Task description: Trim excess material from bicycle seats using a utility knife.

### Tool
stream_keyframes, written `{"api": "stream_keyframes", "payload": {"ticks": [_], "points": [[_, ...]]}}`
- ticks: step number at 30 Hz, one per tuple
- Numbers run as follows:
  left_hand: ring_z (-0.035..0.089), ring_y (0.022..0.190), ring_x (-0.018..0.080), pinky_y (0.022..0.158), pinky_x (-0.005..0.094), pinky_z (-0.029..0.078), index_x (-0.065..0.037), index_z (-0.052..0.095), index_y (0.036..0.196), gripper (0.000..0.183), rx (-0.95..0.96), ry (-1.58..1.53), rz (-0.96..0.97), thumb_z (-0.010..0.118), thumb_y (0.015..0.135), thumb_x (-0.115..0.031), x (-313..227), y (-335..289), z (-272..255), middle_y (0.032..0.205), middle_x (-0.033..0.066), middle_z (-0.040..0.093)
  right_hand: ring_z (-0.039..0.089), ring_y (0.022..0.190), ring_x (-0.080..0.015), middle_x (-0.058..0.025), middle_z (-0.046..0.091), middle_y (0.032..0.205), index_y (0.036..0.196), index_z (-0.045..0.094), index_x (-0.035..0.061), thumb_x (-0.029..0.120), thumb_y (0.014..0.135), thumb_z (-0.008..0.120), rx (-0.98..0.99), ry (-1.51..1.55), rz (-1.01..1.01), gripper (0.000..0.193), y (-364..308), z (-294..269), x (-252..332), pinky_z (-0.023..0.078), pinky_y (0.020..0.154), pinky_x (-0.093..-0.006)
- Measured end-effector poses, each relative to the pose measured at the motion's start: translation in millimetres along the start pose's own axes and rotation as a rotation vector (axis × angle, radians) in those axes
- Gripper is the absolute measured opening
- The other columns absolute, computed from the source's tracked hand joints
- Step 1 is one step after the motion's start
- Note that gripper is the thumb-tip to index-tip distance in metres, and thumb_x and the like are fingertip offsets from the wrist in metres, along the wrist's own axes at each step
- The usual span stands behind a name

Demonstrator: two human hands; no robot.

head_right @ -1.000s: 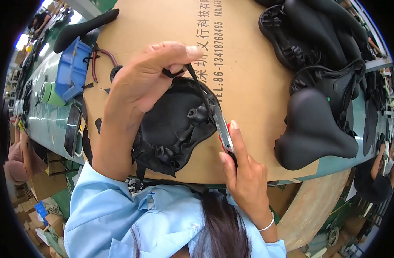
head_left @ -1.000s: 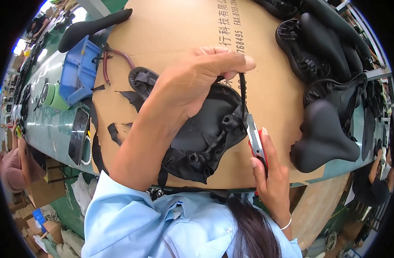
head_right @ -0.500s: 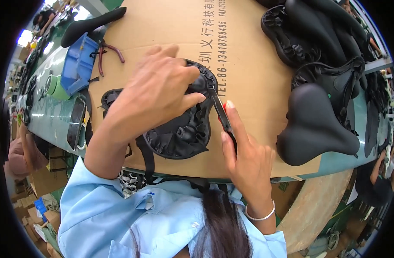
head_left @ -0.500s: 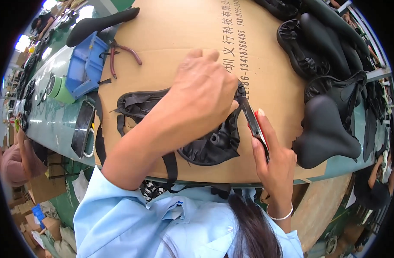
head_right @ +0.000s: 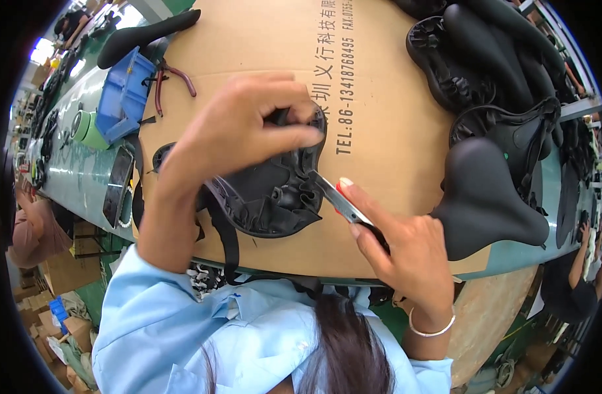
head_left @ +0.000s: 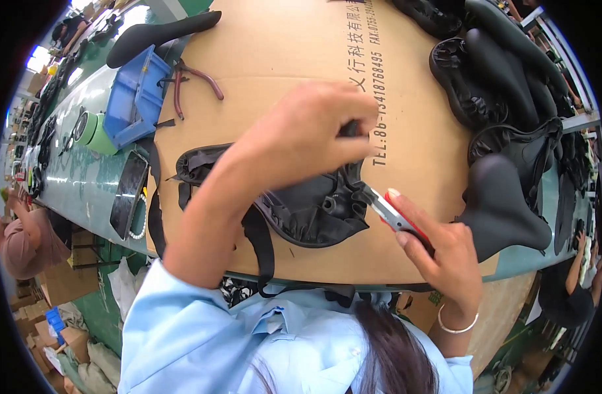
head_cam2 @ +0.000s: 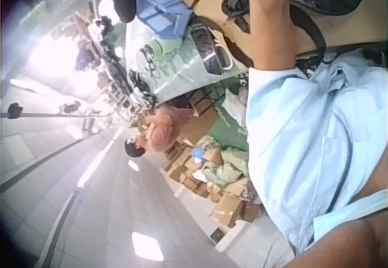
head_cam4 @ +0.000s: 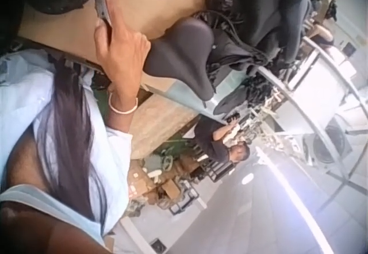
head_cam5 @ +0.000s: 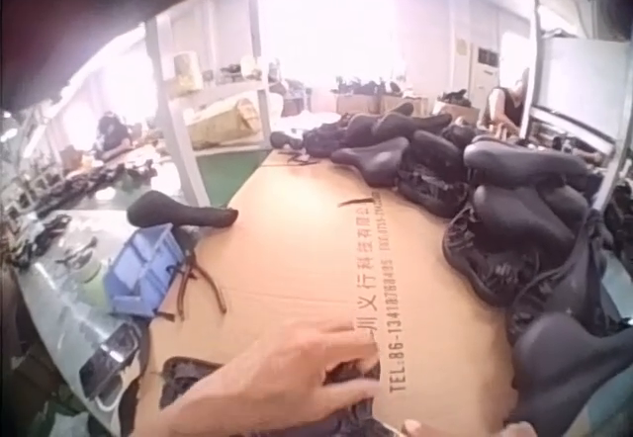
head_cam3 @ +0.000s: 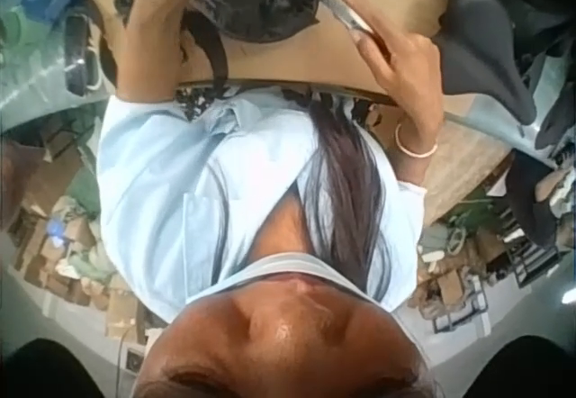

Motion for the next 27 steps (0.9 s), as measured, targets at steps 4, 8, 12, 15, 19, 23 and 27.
{"api": "stream_keyframes", "payload": {"ticks": [4, 8, 12, 15, 19, 23, 27], "points": [[0.054, 0.080, 0.0280, 0.074, 0.0375, 0.044, -0.007, 0.062, 0.079, 0.016, -0.031, 0.884, 0.315, 0.068, 0.064, -0.004, -0.8, -16.4, 4.1, 0.079, 0.0079, 0.059, 0.059, 0.053, -0.0307, -0.0095, 0.065, 0.066, 0.133, 0.056, 0.0195, 0.013, 0.082, 0.062, -0.024, -0.127, -0.036, 0.052, 16.4, -2.5, 9.8, 0.042, 0.049, -0.0359], [0.050, 0.073, 0.0200, 0.071, 0.0339, 0.035, -0.009, 0.060, 0.064, 0.011, -0.194, 0.782, 0.608, 0.071, 0.061, -0.010, 43.7, 4.1, 6.2, 0.069, 0.0009, 0.052, 0.051, 0.047, -0.0102, -0.0026, 0.060, 0.063, 0.139, 0.049, 0.0100, 0.004, 0.088, 0.054, -0.015, 0.409, 0.081, 0.052, 13.0, 26.7, -6.2, 0.041, 0.047, -0.0260], [0.049, 0.073, 0.0192, 0.071, 0.0333, 0.035, -0.005, 0.059, 0.059, 0.016, -0.475, 0.720, 0.588, 0.072, 0.068, -0.010, 38.9, 9.8, 2.3, 0.066, 0.0011, 0.050, 0.058, 0.054, -0.0136, -0.0143, 0.068, 0.099, 0.143, 0.043, 0.0108, 0.012, 0.092, 0.056, -0.048, 0.643, 0.395, 0.052, -17.7, 45.1, 19.2, 0.050, 0.056, -0.0293], [0.053, 0.076, 0.0225, 0.077, 0.0363, 0.038, -0.004, 0.064, 0.063, 0.017, -0.949, 0.645, 0.496, 0.068, 0.073, -0.018, 44.9, 13.6, -7.4, 0.075, 0.0029, 0.059, 0.063, 0.059, -0.0238, -0.0186, 0.065, 0.113, 0.145, 0.039, 0.0117, 0.011, 0.092, 0.055, -0.120, 0.574, 0.387, 0.055, -33.2, 68.1, 32.8, 0.051, 0.056, -0.0321], [0.050, 0.072, 0.0139, 0.064, 0.0295, 0.039, 0.003, 0.056, 0.065, 0.044, -0.762, 0.347, 0.065, 0.060, 0.092, -0.031, 57.0, 14.3, -25.7, 0.073, 0.0085, 0.057, 0.065, 0.067, -0.0353, -0.0180, 0.064, 0.116, 0.142, 0.043, 0.0117, 0.010, 0.089, 0.059, -0.266, 0.253, 0.169, 0.055, -23.0, 61.5, 29.9, 0.050, 0.058, -0.0372], [0.060, 0.072, 0.0314, 0.068, 0.0431, 0.042, 0.002, 0.060, 0.067, 0.045, -0.526, 0.401, -0.259, 0.052, 0.093, -0.034, 26.7, -32.3, -35.2, 0.067, 0.0183, 0.057, 0.064, 0.066, -0.0330, -0.0139, 0.068, 0.104, 0.135, 0.054, 0.0195, 0.015, 0.086, 0.063, -0.167, -0.075, 0.107, 0.051, 14.7, 7.7, -7.0, 0.048, 0.059, -0.0381], [0.055, 0.067, 0.0253, 0.066, 0.0374, 0.042, 0.003, 0.056, 0.067, 0.052, -0.224, 0.559, -0.245, 0.040, 0.100, -0.034, 3.5, -63.9, -32.4, 0.064, 0.0128, 0.053, 0.063, 0.063, -0.0312, -0.0128, 0.069, 0.094, 0.133, 0.056, 0.0274, 0.016, 0.083, 0.063, 0.099, -0.167, -0.073, 0.052, 44.2, -30.8, -28.8, 0.048, 0.056, -0.0379]]}}
Point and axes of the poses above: each hand's wrist, its own y-axis towards the middle knuckle, its own z-axis out of the palm, x = y × z, the point moved 1 cm from there along y, towards the middle knuckle
